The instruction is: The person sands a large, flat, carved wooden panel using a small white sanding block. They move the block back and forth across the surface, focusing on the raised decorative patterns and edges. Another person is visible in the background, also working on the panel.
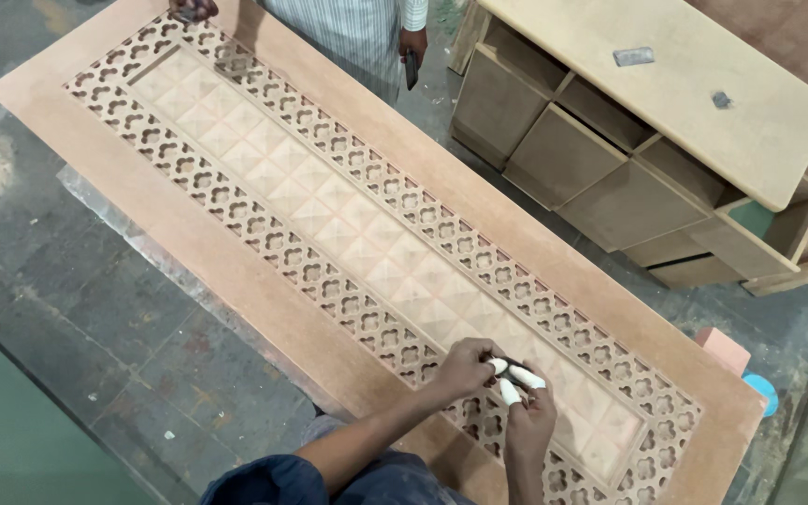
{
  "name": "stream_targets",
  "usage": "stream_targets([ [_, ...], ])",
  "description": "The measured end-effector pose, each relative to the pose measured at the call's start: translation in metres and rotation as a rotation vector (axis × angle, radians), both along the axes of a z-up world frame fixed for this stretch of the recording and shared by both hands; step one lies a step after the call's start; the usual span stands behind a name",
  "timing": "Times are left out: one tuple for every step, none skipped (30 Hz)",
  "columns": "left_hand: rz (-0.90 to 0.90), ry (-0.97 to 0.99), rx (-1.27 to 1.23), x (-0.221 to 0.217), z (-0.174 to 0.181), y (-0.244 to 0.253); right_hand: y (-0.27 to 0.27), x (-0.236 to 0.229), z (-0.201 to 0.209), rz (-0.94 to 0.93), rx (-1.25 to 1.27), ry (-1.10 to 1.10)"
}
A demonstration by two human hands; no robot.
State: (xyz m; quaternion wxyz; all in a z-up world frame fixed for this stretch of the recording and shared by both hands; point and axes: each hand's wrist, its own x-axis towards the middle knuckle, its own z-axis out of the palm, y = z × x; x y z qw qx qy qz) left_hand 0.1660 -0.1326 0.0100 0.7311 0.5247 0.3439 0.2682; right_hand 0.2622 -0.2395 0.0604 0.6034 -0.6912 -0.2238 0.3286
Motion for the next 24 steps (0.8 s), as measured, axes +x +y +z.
stream_targets([
  [-0.031,0.010,-0.092,-0.001,0.000,0.004,-0.003,0.001,0.001,-0.003,-0.006,0.027],
  [-0.063,0.019,-0.183,-0.003,-0.001,0.007,-0.006,0.004,0.001,0.016,-0.051,0.032],
  [-0.100,-0.001,-0.201,-0.004,-0.001,0.010,-0.008,0.007,0.000,0.036,-0.096,0.037],
  [-0.137,-0.020,-0.219,-0.006,-0.002,0.013,-0.010,0.011,-0.003,0.057,-0.140,0.041],
  [-0.173,-0.039,-0.238,-0.008,-0.003,0.015,-0.012,0.015,-0.007,0.086,-0.081,-0.006],
  [-0.193,-0.027,-0.250,-0.010,-0.003,0.017,-0.013,0.018,-0.011,0.115,-0.022,-0.052],
  [-0.213,-0.017,-0.259,-0.011,-0.003,0.017,-0.015,0.022,-0.016,0.146,0.040,-0.101],
  [-0.232,-0.006,-0.268,-0.012,-0.002,0.017,-0.016,0.024,-0.020,0.119,-0.004,-0.072],
  [-0.250,-0.032,-0.245,-0.011,-0.002,0.016,-0.016,0.027,-0.024,0.090,-0.048,-0.044],
  [-0.268,-0.058,-0.222,-0.010,-0.001,0.014,-0.017,0.028,-0.027,0.061,-0.092,-0.016],
  [-0.286,-0.083,-0.199,-0.010,-0.001,0.014,-0.016,0.029,-0.029,0.072,-0.062,-0.001],
  [-0.261,-0.099,-0.170,-0.009,0.000,0.012,-0.015,0.030,-0.031,0.083,-0.031,0.015],
  [-0.232,-0.114,-0.143,-0.010,-0.001,0.010,-0.015,0.029,-0.032,0.098,-0.002,0.031],
  [-0.203,-0.130,-0.116,-0.010,-0.002,0.008,-0.015,0.028,-0.032,0.095,0.009,0.065],
  [-0.185,-0.113,-0.117,-0.010,-0.003,0.008,-0.015,0.027,-0.033,0.089,0.024,0.097],
  [-0.168,-0.097,-0.118,-0.010,-0.005,0.008,-0.014,0.026,-0.033,0.083,0.038,0.130],
  [-0.153,-0.081,-0.122,-0.009,-0.006,0.006,-0.015,0.025,-0.033,0.088,0.029,0.158],
  [-0.161,-0.076,-0.124,-0.007,-0.008,0.005,-0.017,0.025,-0.034,0.091,0.019,0.186],
  [-0.169,-0.068,-0.127,-0.008,-0.010,0.004,-0.019,0.023,-0.035,0.095,0.010,0.217],
  [-0.177,-0.059,-0.130,-0.007,-0.012,0.004,-0.019,0.023,-0.035,0.089,-0.010,0.208],
  [-0.189,-0.050,-0.125,-0.007,-0.013,0.004,-0.019,0.023,-0.036,0.083,-0.028,0.201],
  [-0.201,-0.040,-0.119,-0.007,-0.013,0.004,-0.019,0.022,-0.036,0.077,-0.047,0.193],
  [-0.215,-0.032,-0.113,-0.007,-0.012,0.004,-0.018,0.023,-0.035,0.077,-0.047,0.198],
  [-0.218,-0.045,-0.128,-0.007,-0.011,0.005,-0.018,0.024,-0.034,0.078,-0.048,0.202],
])
